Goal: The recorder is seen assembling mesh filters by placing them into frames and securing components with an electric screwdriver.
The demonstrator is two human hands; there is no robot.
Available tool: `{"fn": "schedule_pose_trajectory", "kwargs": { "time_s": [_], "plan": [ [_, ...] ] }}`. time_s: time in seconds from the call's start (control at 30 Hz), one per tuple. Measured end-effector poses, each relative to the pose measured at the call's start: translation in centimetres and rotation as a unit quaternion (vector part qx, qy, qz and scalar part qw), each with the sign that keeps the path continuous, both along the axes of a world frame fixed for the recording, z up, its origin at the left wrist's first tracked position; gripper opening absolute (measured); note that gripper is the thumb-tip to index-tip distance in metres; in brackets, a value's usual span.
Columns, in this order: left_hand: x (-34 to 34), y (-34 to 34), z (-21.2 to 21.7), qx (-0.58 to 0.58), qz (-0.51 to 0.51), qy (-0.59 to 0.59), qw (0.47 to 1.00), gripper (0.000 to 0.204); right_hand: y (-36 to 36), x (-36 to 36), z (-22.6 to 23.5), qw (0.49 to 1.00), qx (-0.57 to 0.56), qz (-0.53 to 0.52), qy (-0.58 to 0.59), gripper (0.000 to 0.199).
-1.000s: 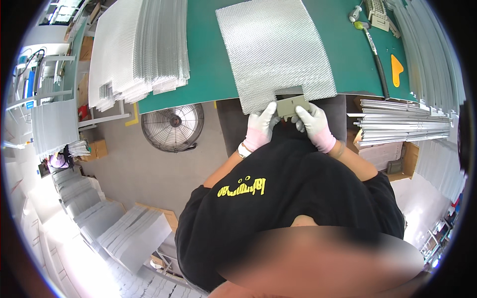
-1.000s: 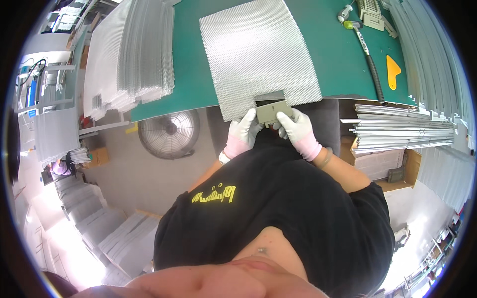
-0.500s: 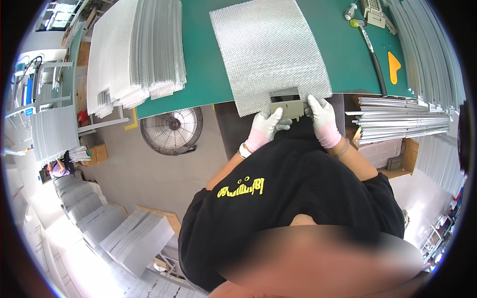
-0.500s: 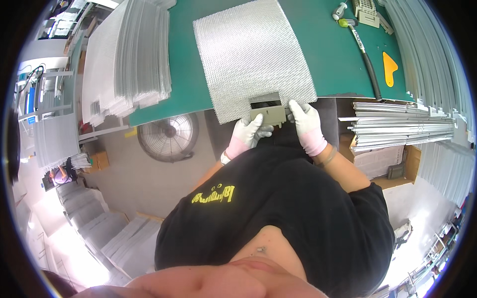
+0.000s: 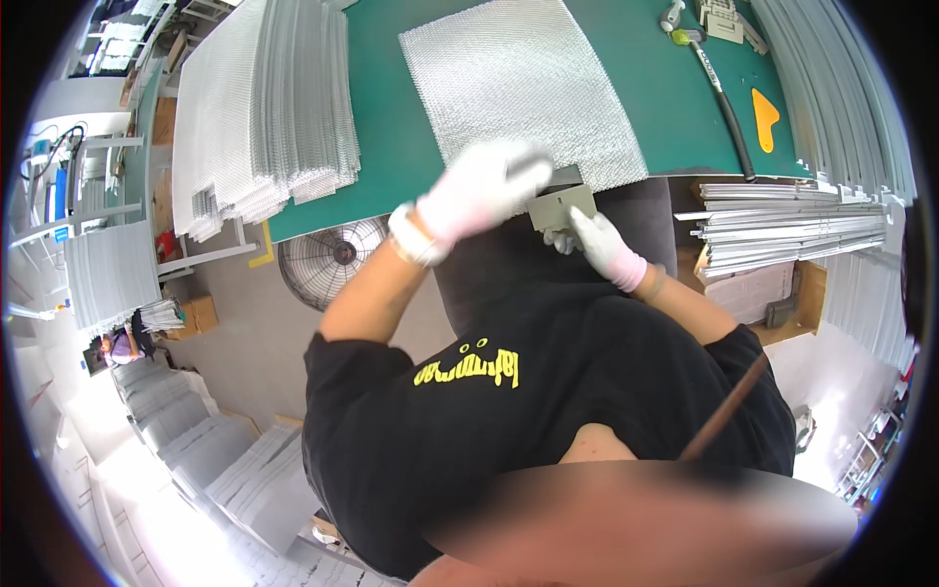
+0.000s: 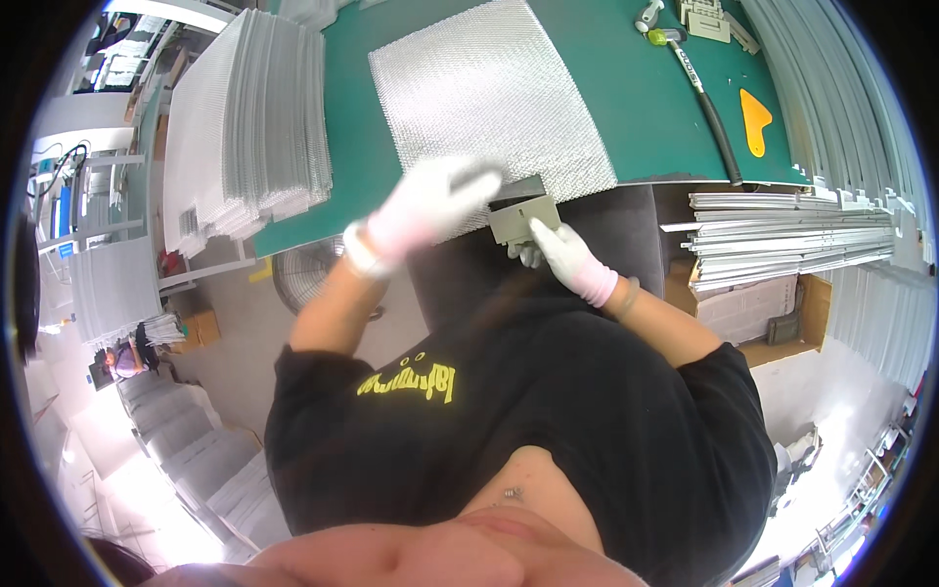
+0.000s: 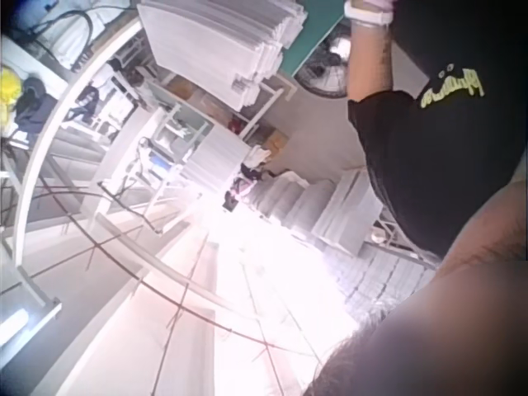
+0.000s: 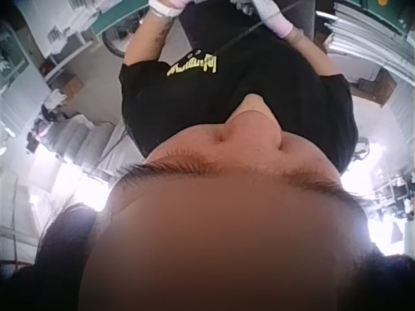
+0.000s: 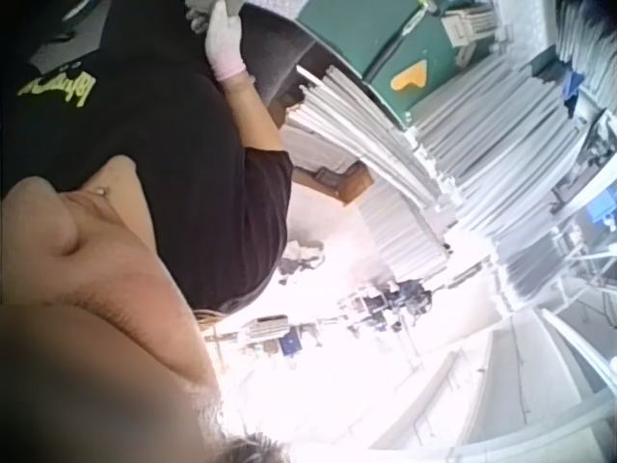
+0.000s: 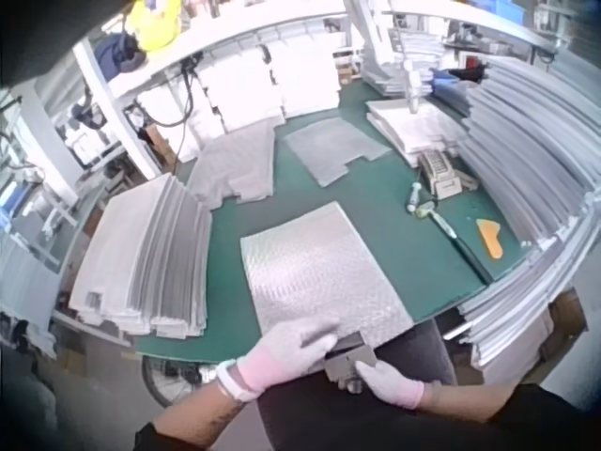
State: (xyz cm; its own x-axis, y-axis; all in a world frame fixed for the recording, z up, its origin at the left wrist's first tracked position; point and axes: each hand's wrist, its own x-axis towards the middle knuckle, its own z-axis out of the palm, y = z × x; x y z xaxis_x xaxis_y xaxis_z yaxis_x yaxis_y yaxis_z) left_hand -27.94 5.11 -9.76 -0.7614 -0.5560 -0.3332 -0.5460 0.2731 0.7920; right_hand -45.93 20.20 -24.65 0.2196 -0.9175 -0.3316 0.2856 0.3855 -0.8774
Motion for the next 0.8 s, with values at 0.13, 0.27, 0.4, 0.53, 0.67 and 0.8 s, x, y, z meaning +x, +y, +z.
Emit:
{"fn": "schedule_pose_trajectory", "kwargs": {
  "time_s": [0.13, 0.27, 0.4, 0.53, 0.67, 0.8],
  "plan": [
    [-3.6, -3.4, -6.2, -0.478, -0.102, -0.053, 0.871, 0.063, 0.1, 0.3, 1.1, 0.977, 0.009, -0.212, 0.014, 0.038],
    [-6.5, 1.4, -6.4, -0.453, -0.080, -0.106, 0.882, 0.061, 2.3, -0.2, 1.1, 0.904, -0.018, -0.427, 0.006, 0.036],
    [-7.2, 2.6, -6.2, -0.454, -0.037, -0.115, 0.883, 0.057, 0.1, -1.6, -0.3, 0.921, -0.029, -0.385, 0.044, 0.035],
    [-7.2, 2.9, -6.2, -0.445, -0.033, -0.129, 0.885, 0.056, -0.3, -1.6, 0.4, 0.919, -0.019, -0.390, 0.054, 0.033],
    [-7.0, 3.3, -6.5, -0.453, -0.030, -0.105, 0.885, 0.056, -0.1, -4.5, 1.3, 0.969, 0.014, -0.221, 0.109, 0.032],
    [-7.1, 3.9, -6.5, -0.453, -0.024, -0.106, 0.885, 0.057, -0.4, -3.9, 2.2, 0.964, 0.065, -0.251, 0.051, 0.031]
  ]
}}
